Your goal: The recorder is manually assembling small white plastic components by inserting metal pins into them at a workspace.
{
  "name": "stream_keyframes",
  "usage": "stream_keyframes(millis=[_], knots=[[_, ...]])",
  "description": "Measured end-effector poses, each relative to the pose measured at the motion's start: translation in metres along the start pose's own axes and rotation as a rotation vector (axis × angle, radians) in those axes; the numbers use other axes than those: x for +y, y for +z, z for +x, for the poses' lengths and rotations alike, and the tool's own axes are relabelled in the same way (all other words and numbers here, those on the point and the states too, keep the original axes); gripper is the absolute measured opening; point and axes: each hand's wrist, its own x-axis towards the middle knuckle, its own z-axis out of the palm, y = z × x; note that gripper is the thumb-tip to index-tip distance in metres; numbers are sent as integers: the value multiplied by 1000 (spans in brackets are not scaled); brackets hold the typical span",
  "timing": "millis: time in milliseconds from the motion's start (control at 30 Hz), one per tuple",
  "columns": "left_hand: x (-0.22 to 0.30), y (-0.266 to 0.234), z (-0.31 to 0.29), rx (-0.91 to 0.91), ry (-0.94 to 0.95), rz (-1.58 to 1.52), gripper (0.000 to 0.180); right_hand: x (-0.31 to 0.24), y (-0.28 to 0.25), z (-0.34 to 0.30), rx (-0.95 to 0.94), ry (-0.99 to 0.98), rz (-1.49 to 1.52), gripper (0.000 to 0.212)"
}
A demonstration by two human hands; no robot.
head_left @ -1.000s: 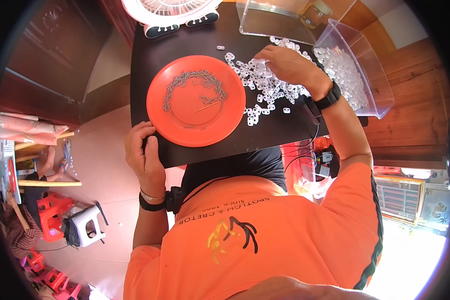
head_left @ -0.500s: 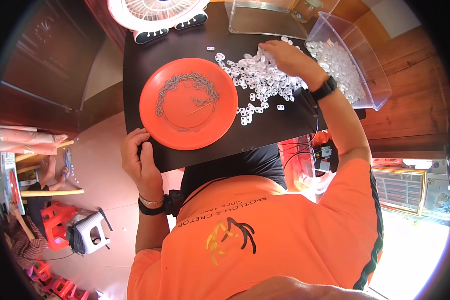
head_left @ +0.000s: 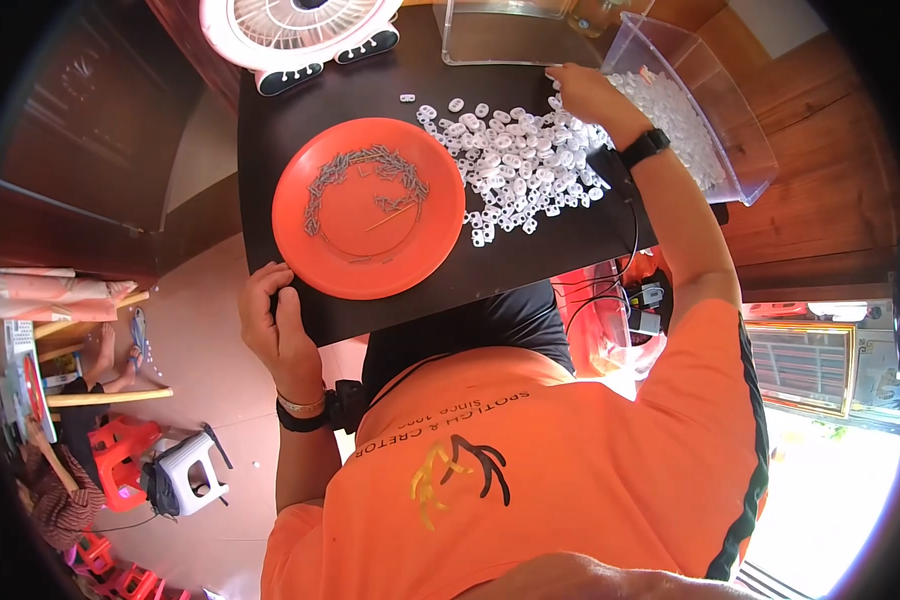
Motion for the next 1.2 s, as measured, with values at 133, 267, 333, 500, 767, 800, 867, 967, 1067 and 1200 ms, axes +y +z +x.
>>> stream_keyframes(millis=[133,267,333,500,767,800,867,967,1067,1200], knots=[[-1,-3,-2,-9,2,18,15,-24,-7,-29,-1,-293,120,38],[2,-4,0,-13,-19,43,16,-49,-28,-34,0,-465,170,33],[5,-3,5,-118,51,176,17,-58,-31,-23,43,-523,188,32],[4,0,5,-103,100,225,16,-104,-28,16,135,-552,206,34],[3,2,-1,38,-35,108,15,-143,-17,13,142,-767,56,38],[4,2,0,58,-32,98,16,-138,-9,12,202,-785,81,32],[2,2,-1,82,-39,92,16,-140,-19,-6,155,-730,54,31],[-2,2,0,80,-48,48,16,-129,-10,-10,198,-703,151,24],[-4,1,2,64,-10,58,15,-124,-14,-13,133,-611,309,19],[-7,2,2,66,-3,45,15,-114,-21,-20,110,-586,329,18]])
